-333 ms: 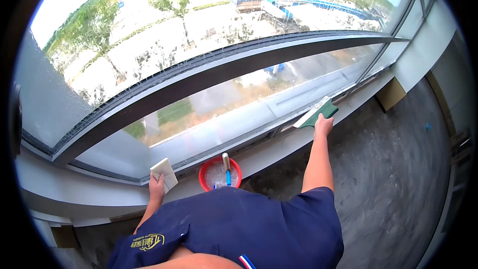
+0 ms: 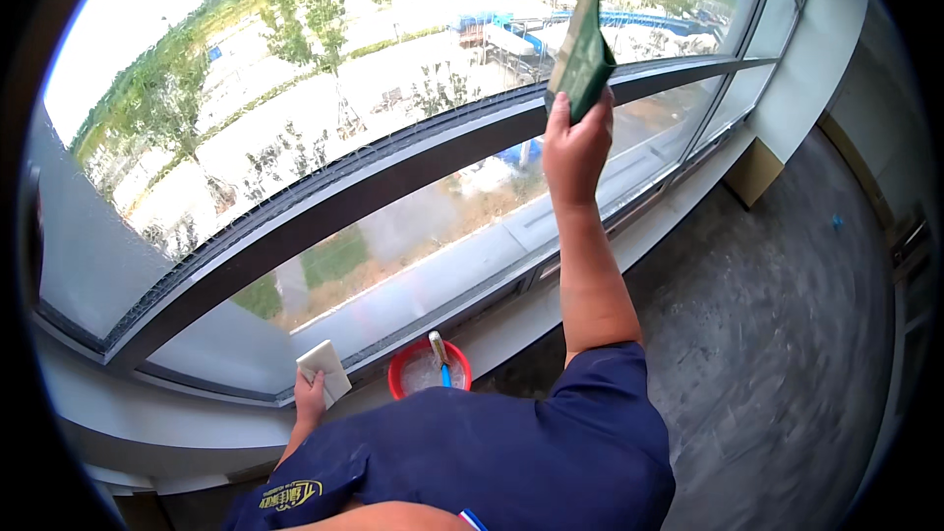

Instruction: The person cleans a large window using a cloth, sponge, and squeegee. They wipe the window frame and glass, dip tools in a bucket, and use a ladder to reach higher sections.

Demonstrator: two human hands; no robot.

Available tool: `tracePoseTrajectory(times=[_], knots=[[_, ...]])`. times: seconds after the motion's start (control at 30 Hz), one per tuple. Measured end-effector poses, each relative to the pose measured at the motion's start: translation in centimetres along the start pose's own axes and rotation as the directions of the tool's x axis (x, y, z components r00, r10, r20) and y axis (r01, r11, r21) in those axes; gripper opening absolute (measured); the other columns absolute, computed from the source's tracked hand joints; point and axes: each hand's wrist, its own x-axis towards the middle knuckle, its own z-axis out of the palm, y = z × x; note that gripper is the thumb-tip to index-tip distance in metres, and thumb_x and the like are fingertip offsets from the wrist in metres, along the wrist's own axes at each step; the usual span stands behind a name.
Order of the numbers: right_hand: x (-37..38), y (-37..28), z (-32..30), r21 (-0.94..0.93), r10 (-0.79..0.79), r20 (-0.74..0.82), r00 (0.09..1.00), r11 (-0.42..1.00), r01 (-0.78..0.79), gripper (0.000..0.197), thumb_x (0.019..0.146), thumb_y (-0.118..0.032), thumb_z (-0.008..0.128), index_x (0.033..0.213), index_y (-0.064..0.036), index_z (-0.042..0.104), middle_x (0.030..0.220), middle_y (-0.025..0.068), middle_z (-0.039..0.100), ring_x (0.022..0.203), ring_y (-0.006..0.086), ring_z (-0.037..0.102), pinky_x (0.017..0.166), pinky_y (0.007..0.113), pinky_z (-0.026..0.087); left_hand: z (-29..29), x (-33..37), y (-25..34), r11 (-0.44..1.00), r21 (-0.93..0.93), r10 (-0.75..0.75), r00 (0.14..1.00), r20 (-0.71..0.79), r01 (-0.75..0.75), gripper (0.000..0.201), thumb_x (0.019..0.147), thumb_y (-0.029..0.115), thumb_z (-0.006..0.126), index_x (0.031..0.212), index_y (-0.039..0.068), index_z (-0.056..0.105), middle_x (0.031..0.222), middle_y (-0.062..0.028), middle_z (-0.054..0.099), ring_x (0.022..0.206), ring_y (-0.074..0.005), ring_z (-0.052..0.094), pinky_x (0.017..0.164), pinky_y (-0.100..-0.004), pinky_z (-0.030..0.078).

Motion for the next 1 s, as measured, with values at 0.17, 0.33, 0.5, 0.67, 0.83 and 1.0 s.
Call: tracePoseTrajectory(times=[0.17, 0.33, 0.5, 0.67, 0.83, 1.0], knots=[[-3.4, -8.9, 6.3, 0.129, -0.641, 0.168, 0.749, 0.767, 0.628, 0.028, 0.084, -0.006, 0.052, 0.112, -0.0024, 0.050, 0.109, 0.0226, 0.057, 0.105, 0.0389, 0.057, 0.093, 0.048, 0.045, 2.4, 0.8, 1.3, 1.000, 0.009, 0.016, 0.997, 0.078, -0.017, 0.037, 0.088, 0.018, 0.057, 0.119, 0.000, 0.048, 0.102, -0.0153, 0.062, 0.094, -0.0224, 0.059, 0.083, -0.0330, 0.045], [0.5, -5.1, 7.5, -0.005, -0.435, 0.015, 0.900, 0.900, 0.435, 0.031, 0.079, 0.001, 0.055, 0.110, -0.0025, 0.050, 0.105, 0.0214, 0.059, 0.093, 0.0369, 0.062, 0.079, 0.042, 0.053, 1.3, -0.5, 1.0, 0.999, -0.024, 0.024, 1.000, 0.017, -0.024, 0.035, 0.087, 0.015, 0.058, 0.117, -0.001, 0.049, 0.100, -0.0150, 0.063, 0.091, -0.0199, 0.059, 0.080, -0.0325, 0.046], [14.9, 10.6, 2.6, -0.345, 0.177, -0.187, 0.966, 0.909, -0.233, 0.023, 0.084, -0.007, 0.053, 0.103, 0.0008, 0.042, 0.085, 0.0264, 0.061, 0.083, 0.0446, 0.060, 0.072, 0.050, 0.047, 0.5, -1.2, 0.6, 1.000, 0.006, 0.010, 1.000, -0.010, -0.010, 0.033, 0.087, 0.014, 0.059, 0.115, -0.001, 0.050, 0.099, -0.0130, 0.062, 0.090, -0.0187, 0.059, 0.080, -0.0319, 0.046], [15.9, 10.5, 2.1, -0.302, 0.133, -0.173, 0.976, 0.936, -0.181, 0.028, 0.085, -0.010, 0.054, 0.109, -0.0007, 0.042, 0.088, 0.0250, 0.064, 0.081, 0.0420, 0.062, 0.067, 0.048, 0.050, -0.1, -1.1, 2.2, 0.999, 0.040, -0.029, 0.993, -0.113, 0.033, 0.030, 0.086, 0.013, 0.060, 0.110, -0.002, 0.052, 0.097, -0.0118, 0.062, 0.088, -0.0168, 0.058, 0.080, -0.0323, 0.046], [7.4, -4.9, 5.7, 0.013, -0.774, 0.040, 0.631, 0.632, 0.775, 0.031, 0.087, -0.006, 0.053, 0.117, -0.0106, 0.050, 0.097, 0.0216, 0.064, 0.087, 0.0361, 0.066, 0.070, 0.041, 0.058, -2.1, 0.6, 9.8, 0.973, 0.184, 0.159, 0.982, -0.106, -0.138, 0.023, 0.081, 0.009, 0.060, 0.100, -0.005, 0.056, 0.098, -0.0148, 0.058, 0.093, -0.0213, 0.056, 0.082, -0.0325, 0.044], [19.7, 1.3, 3.6, -0.145, -0.293, 0.032, 0.956, 0.945, 0.294, 0.030, 0.091, -0.008, 0.048, 0.120, -0.0065, 0.042, 0.084, 0.0207, 0.066, 0.070, 0.0298, 0.068, 0.056, 0.037, 0.058, -3.6, 2.2, 14.8, 0.902, 0.196, 0.428, 0.863, -0.270, -0.386, 0.027, 0.076, 0.004, 0.058, 0.102, -0.004, 0.056, 0.105, -0.0117, 0.054, 0.102, -0.0230, 0.052, 0.090, -0.0328, 0.041]])
